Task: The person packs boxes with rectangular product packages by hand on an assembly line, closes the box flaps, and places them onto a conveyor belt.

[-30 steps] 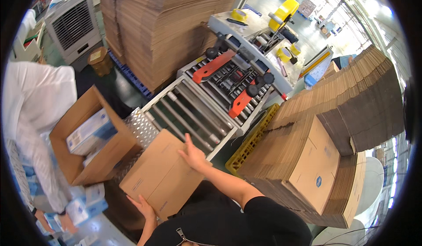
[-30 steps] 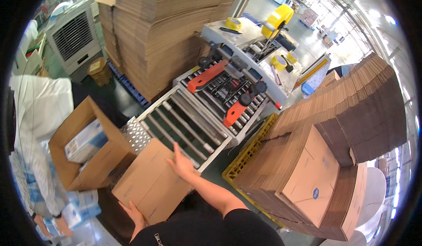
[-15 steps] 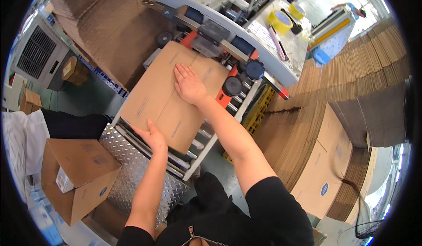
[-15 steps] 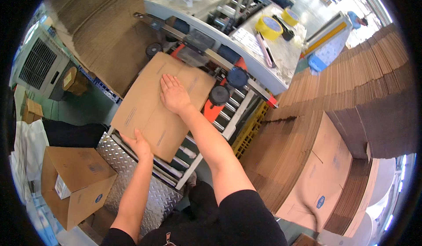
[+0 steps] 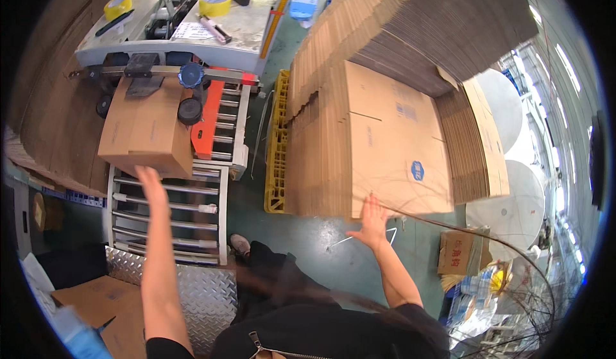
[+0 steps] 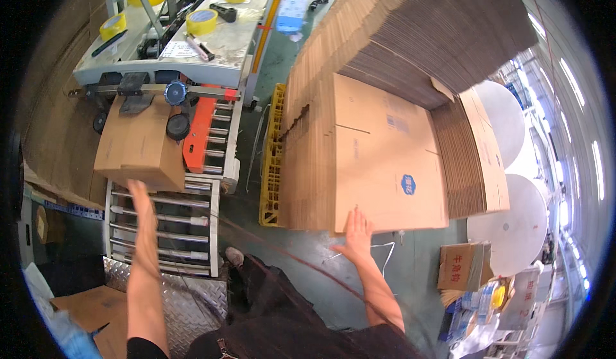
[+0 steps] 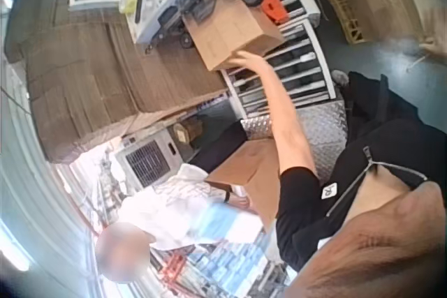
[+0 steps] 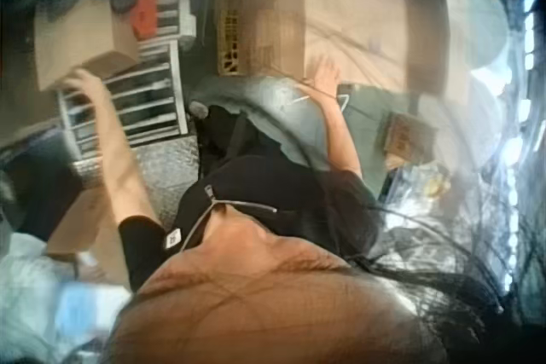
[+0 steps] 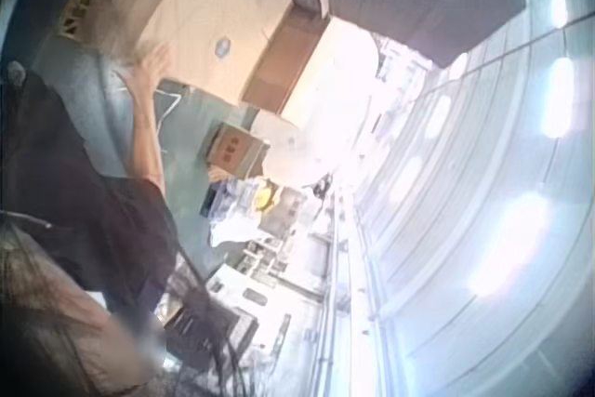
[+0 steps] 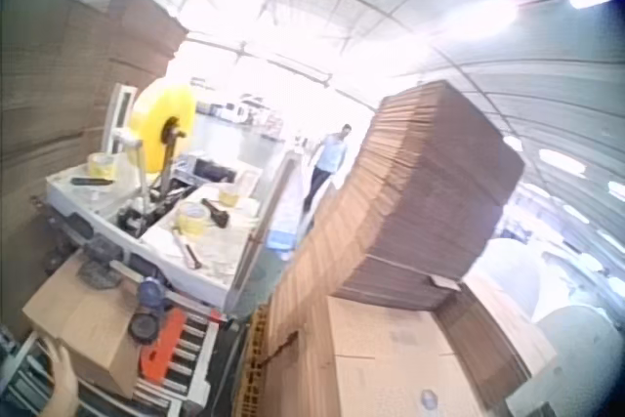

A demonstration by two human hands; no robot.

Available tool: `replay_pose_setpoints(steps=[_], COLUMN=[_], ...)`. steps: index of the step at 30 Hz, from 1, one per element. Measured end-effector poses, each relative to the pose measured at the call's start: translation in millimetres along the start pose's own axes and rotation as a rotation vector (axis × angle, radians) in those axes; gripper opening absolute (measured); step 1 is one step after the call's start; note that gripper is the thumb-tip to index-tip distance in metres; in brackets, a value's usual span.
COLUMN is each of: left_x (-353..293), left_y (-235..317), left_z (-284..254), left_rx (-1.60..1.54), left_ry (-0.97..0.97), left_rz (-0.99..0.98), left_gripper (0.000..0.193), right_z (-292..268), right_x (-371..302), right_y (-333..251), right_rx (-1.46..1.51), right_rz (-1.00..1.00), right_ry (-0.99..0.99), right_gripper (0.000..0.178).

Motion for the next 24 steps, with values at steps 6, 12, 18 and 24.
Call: replay_pose_setpoints(steps=[6, 12, 18, 24], left_x=[-278, -332, -344, -437], left_y=[-28, 21, 105, 213], left_z=[34, -26, -204, -398], left_rx=[0.059, -0.117, -0.037, 0.366], left_ry=[-1.072, -0.854, -0.43, 0.057], left_rz=[-0.692, -0.778, -0.052, 0.074], left_gripper=[0.044, 0.039, 0.023, 0.024], right_z=[31, -66, -73, -101], right_x=[-14, -136, -136, -68], right_y=[3, -240, -245, -319], right_rx=[-0.087, 0.049, 0.536, 0.645], right_rz=[-0.38, -0.773, -0.752, -1.197], right_ry=[0.296, 0.416, 0.354, 0.222], right_gripper=[0.055, 0.015, 0.06, 0.058])
Point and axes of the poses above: each hand's wrist, its own x-axis towards the middle knuckle, its own z-axis out of the palm, y = z × x, the point moved 4 cm from there along x, towards the middle knuckle, and after that the axes turned 12 degrees about -z, right-handed, at the moved point
